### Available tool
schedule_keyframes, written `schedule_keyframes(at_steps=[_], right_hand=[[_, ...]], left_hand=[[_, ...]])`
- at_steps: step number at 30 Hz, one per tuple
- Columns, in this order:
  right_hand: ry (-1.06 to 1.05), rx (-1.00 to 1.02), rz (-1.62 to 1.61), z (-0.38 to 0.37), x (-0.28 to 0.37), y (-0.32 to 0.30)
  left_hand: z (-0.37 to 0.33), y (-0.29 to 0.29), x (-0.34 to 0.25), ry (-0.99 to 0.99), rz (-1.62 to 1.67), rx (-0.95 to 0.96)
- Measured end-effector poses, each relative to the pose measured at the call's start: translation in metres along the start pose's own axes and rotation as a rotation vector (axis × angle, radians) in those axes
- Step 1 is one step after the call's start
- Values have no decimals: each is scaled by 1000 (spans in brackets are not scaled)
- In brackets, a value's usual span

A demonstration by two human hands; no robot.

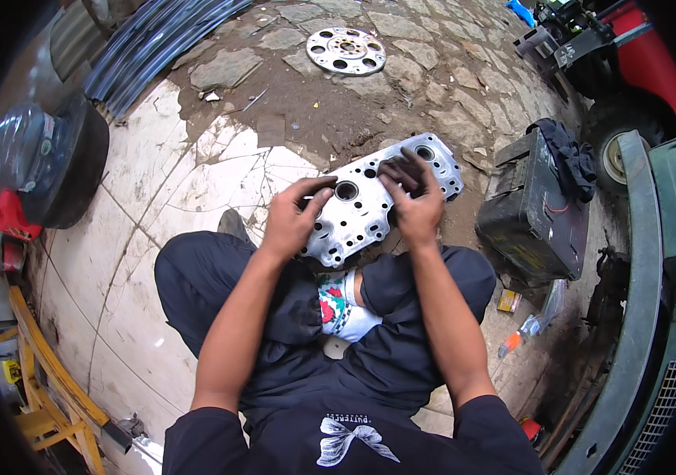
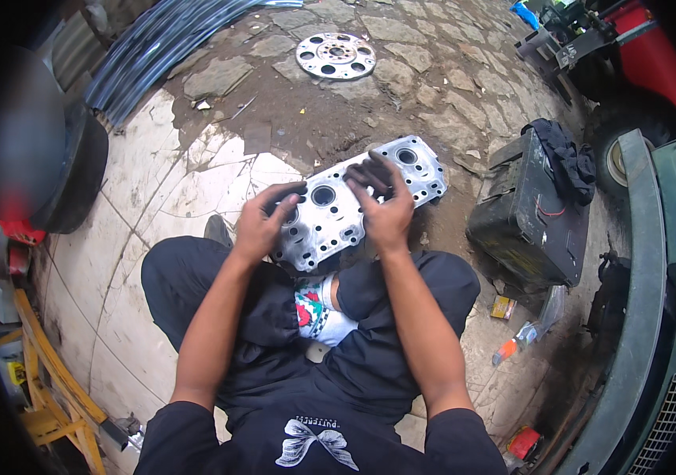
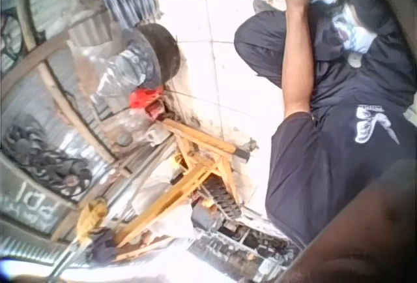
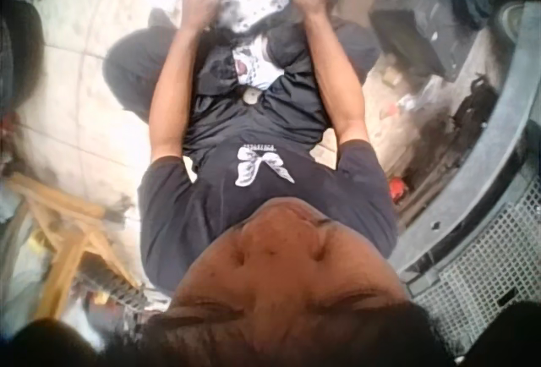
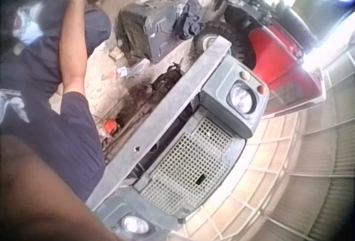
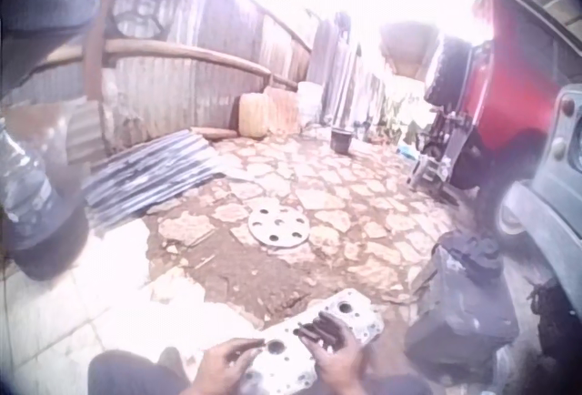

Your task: The person sits on the floor and scrubs a metal engine part with a dark abrasive pad, focusing on the circular openings and surrounding surfaces. The person repeatedly rubs the pad inside the holes and over the flat areas of the part.

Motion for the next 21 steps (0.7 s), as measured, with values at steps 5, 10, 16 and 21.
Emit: schedule_keyframes(at_steps=[5,10,16,21], right_hand=[[-149,-27,285,32,-14,41],[-373,88,518,36,-1,66],[-299,228,428,27,-2,68],[-189,-47,258,0,-10,25]], left_hand=[[-3,21,18,21,-35,47],[2,11,33,-150,381,60],[-15,-2,42,-276,350,-169],[-27,-20,44,-154,-19,-229]])
Point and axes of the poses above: each hand's wrist, its own z-axis away from the middle knuckle, its own y-axis out of the palm, x = y × z, the point moved 4 cm from there along -z, towards the middle knuckle, and after that the axes turned 11 degrees about z, right-handed, at the moved point
